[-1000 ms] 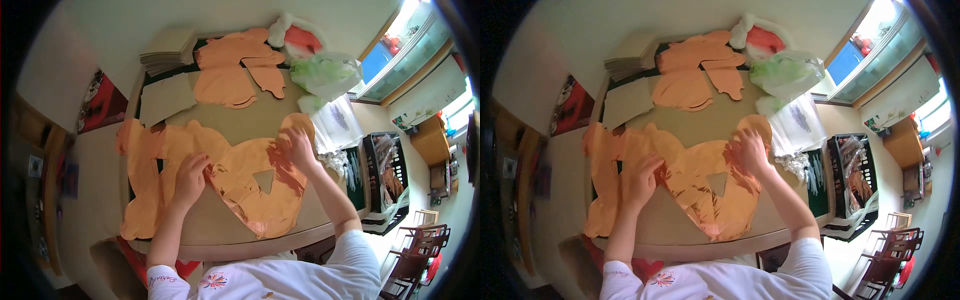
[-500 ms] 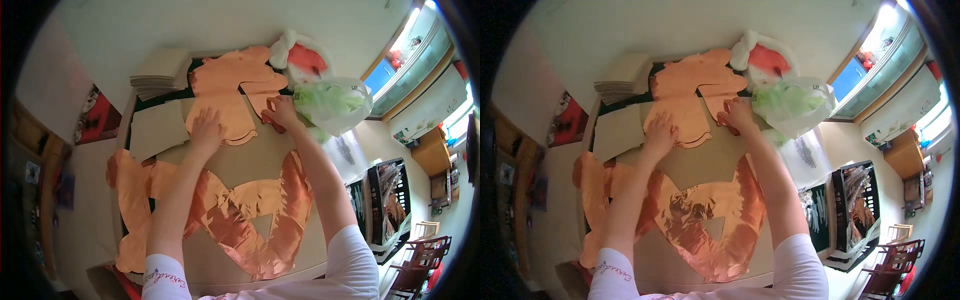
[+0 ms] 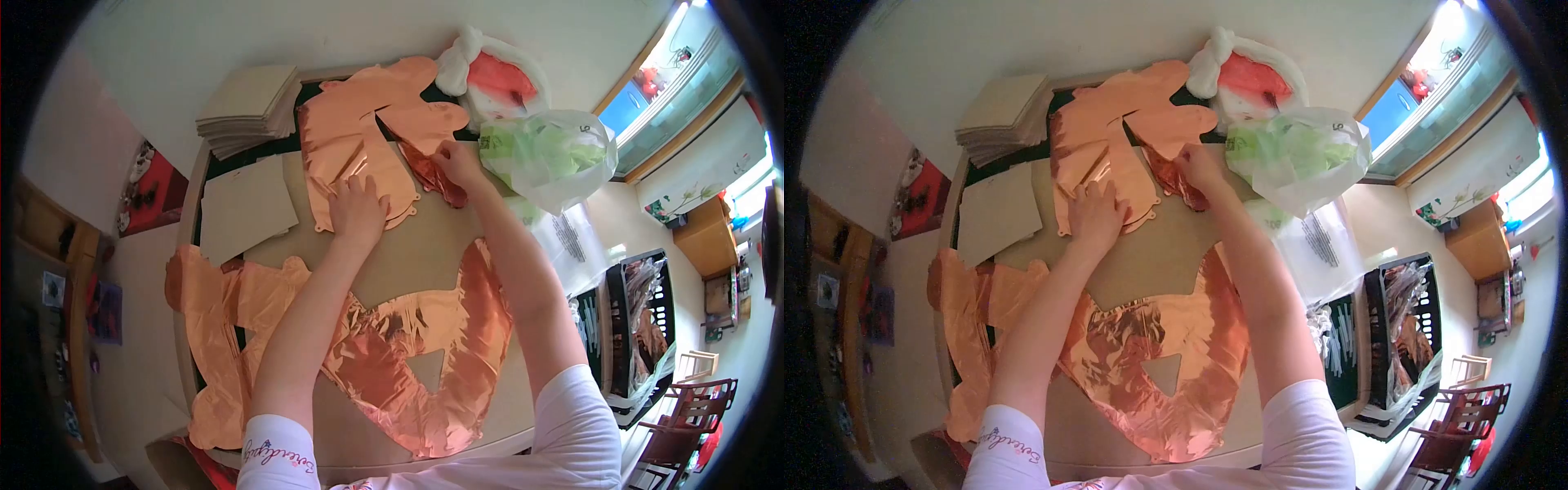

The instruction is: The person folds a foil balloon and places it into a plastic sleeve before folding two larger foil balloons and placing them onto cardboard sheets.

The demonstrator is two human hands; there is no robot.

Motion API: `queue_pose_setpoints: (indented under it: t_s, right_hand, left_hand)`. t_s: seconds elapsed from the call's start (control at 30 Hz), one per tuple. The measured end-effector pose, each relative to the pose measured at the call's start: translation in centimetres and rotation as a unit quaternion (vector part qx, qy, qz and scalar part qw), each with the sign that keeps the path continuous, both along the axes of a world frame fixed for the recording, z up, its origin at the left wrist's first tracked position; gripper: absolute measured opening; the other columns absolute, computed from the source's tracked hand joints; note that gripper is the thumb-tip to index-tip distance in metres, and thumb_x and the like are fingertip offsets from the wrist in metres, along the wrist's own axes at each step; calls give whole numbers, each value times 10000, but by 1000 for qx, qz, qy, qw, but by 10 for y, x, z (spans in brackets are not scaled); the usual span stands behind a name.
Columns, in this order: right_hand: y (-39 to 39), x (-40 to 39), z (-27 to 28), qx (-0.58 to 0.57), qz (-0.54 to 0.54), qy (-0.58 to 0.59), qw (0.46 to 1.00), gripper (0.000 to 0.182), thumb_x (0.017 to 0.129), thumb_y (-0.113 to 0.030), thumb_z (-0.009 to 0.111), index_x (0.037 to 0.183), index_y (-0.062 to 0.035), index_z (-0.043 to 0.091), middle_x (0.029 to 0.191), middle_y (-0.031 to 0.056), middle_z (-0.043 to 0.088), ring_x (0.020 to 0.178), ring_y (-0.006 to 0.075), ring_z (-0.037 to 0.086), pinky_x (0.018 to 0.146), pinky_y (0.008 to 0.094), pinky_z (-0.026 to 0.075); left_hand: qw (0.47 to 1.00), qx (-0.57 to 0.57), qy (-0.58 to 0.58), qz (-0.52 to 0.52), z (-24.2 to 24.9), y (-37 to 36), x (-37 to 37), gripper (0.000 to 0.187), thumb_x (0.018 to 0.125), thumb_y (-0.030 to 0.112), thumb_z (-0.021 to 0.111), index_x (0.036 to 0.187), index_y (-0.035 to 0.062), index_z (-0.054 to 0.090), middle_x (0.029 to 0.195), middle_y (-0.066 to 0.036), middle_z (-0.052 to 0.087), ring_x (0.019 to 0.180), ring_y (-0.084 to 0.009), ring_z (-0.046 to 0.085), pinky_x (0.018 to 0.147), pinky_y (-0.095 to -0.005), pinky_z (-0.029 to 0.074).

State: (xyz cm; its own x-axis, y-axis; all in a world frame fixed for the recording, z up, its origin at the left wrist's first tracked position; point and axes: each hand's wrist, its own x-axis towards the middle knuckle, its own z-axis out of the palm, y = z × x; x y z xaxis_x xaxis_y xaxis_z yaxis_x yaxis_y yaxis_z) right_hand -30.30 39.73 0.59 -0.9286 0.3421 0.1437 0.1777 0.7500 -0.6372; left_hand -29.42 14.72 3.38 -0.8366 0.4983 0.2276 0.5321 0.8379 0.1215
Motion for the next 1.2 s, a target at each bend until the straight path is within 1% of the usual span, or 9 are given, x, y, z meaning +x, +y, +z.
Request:
queue_pose_setpoints:
  t_s: [0.1, 0.37, 0.5, 0.6, 0.73, 0.8, 0.93, 1.0, 1.2]
  right_hand:
    - [9, -7, 2, -27, -21, 31, 999, 227, 830, -201, 649, 916, 8, 641, 893, 214, 666, 875, 367, 648, 758, 419, 510]
    - [14, -5, 17, -43, 4, -32, 999, 242, 820, -211, 637, 883, 21, 666, 820, 226, 667, 814, 371, 658, 736, 435, 515]
    - [23, -19, 13, 19, -87, 142, 986, 244, 857, -218, 583, 895, 12, 657, 833, 234, 663, 807, 387, 651, 725, 456, 496]
    - [33, -20, 83, 102, -186, 249, 945, 286, 893, -257, 555, 911, 18, 630, 848, 230, 662, 800, 400, 638, 731, 466, 479]
    - [38, -13, 166, 7, -268, 415, 870, 278, 926, -225, 549, 928, 48, 606, 862, 195, 664, 822, 315, 637, 760, 400, 487]
    - [38, -5, 187, -88, -188, 506, 837, 228, 918, -186, 557, 933, 36, 606, 849, 144, 666, 804, 229, 624, 744, 344, 489]
    - [-1, 55, 208, -58, -67, 378, 921, 192, 913, -183, 591, 929, 4, 634, 791, 80, 655, 708, 108, 576, 669, 276, 478]
    - [-30, 94, 201, 30, -5, 247, 969, 159, 889, -157, 604, 899, 1, 615, 734, 122, 634, 681, 197, 613, 651, 322, 485]
    - [-92, 215, 130, 72, 106, 65, 990, 100, 871, -137, 613, 891, -41, 590, 769, 136, 579, 696, 333, 601, 623, 410, 472]
  left_hand:
    - [996, -25, -86, 1, 11, -2, -4, 425, 882, 332, 598, 1186, 35, 589, 1135, -128, 542, 1141, -297, 469, 903, -461, 423]
    - [973, 102, 22, -206, -12, 48, 3, 473, 905, 291, 564, 1323, 81, 495, 1376, -140, 467, 1314, -302, 393, 1059, -504, 324]
    - [973, 38, -57, -218, -20, 66, 4, 495, 941, 341, 505, 1395, 157, 434, 1454, -109, 405, 1364, -296, 341, 1090, -530, 284]
    - [978, 3, -40, -204, -22, 69, 6, 479, 959, 371, 462, 1397, 177, 439, 1464, -95, 397, 1379, -285, 325, 1100, -523, 276]
    - [976, 8, -59, -208, -18, 67, 4, 473, 961, 361, 460, 1400, 187, 436, 1463, -79, 399, 1381, -274, 322, 1109, -525, 265]
    - [976, 3, -69, -206, -17, 68, 5, 479, 962, 364, 457, 1407, 191, 427, 1470, -70, 389, 1385, -268, 317, 1113, -529, 259]
    - [977, 29, -45, -206, -13, 66, 12, 489, 936, 303, 516, 1390, 141, 429, 1474, -100, 368, 1389, -263, 307, 1112, -548, 255]
    - [971, 65, 31, -227, -12, 50, 28, 471, 921, 254, 539, 1352, 87, 453, 1455, -123, 377, 1387, -261, 304, 1105, -567, 259]
    - [942, 146, -89, -288, 5, -89, 198, 458, 903, 252, 574, 1311, 61, 495, 1463, -150, 372, 1351, -336, 355, 1098, -527, 278]
